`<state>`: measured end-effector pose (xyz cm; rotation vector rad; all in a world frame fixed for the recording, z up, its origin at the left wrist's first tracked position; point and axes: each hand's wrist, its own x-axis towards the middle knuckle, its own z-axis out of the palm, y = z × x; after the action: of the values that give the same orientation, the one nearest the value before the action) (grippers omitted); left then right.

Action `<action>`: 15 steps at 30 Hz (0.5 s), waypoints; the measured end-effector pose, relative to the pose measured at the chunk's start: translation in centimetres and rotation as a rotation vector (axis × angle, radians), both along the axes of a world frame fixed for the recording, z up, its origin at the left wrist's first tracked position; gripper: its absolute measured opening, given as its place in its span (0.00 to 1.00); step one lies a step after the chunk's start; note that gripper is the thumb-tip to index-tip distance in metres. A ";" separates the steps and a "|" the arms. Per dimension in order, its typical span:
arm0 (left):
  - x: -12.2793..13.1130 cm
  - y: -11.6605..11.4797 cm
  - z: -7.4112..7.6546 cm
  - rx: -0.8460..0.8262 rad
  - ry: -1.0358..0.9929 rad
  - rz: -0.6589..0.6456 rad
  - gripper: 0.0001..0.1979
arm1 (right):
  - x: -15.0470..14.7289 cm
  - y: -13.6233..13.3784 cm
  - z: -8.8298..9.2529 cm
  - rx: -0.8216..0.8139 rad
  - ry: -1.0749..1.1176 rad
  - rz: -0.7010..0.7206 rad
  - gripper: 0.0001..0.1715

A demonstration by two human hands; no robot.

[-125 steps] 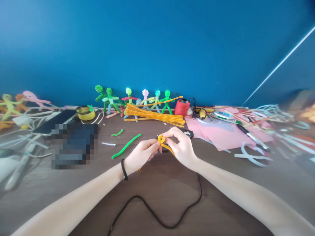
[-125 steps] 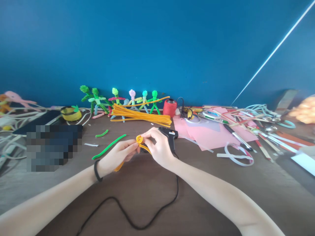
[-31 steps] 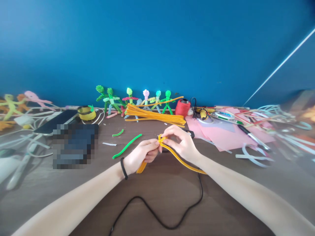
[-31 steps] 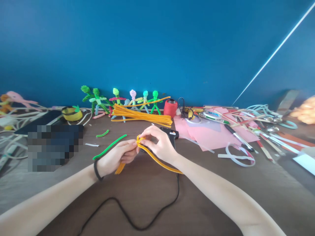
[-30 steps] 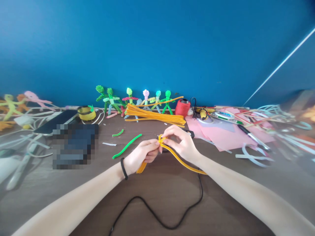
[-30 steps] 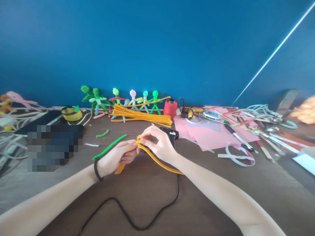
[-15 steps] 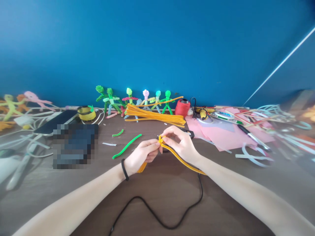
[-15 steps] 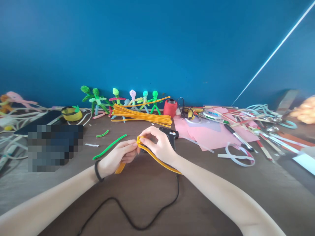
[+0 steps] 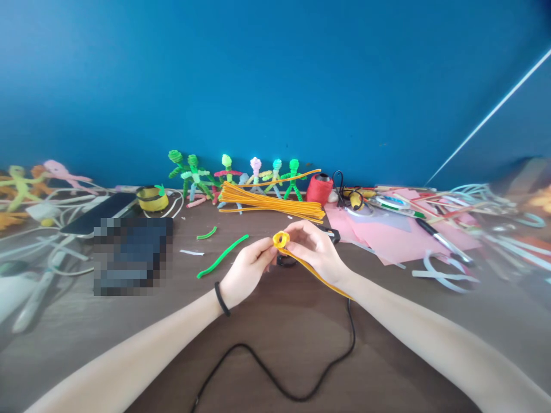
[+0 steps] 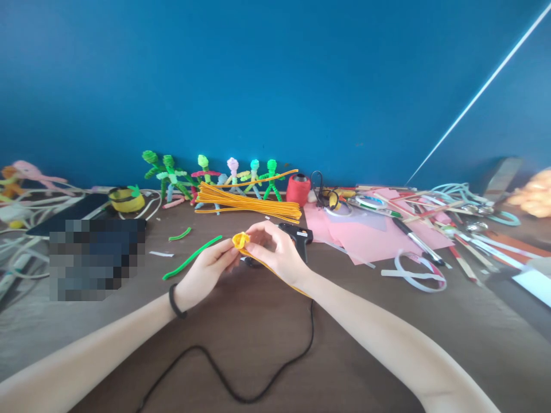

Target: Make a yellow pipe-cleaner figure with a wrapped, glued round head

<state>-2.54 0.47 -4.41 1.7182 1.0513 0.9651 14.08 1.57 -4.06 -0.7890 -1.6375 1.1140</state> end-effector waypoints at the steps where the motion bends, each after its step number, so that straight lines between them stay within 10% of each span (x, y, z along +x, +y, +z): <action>1: -0.1 0.0 0.0 0.062 0.053 0.023 0.13 | 0.0 0.0 0.0 0.019 0.002 0.008 0.14; 15: -0.2 -0.1 0.4 0.306 0.214 0.023 0.12 | 0.0 -0.1 0.2 0.240 -0.118 -0.037 0.09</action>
<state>-2.73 0.37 -3.98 2.1017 1.1043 1.0136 14.04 1.46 -3.84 -0.7358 -1.8081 0.8387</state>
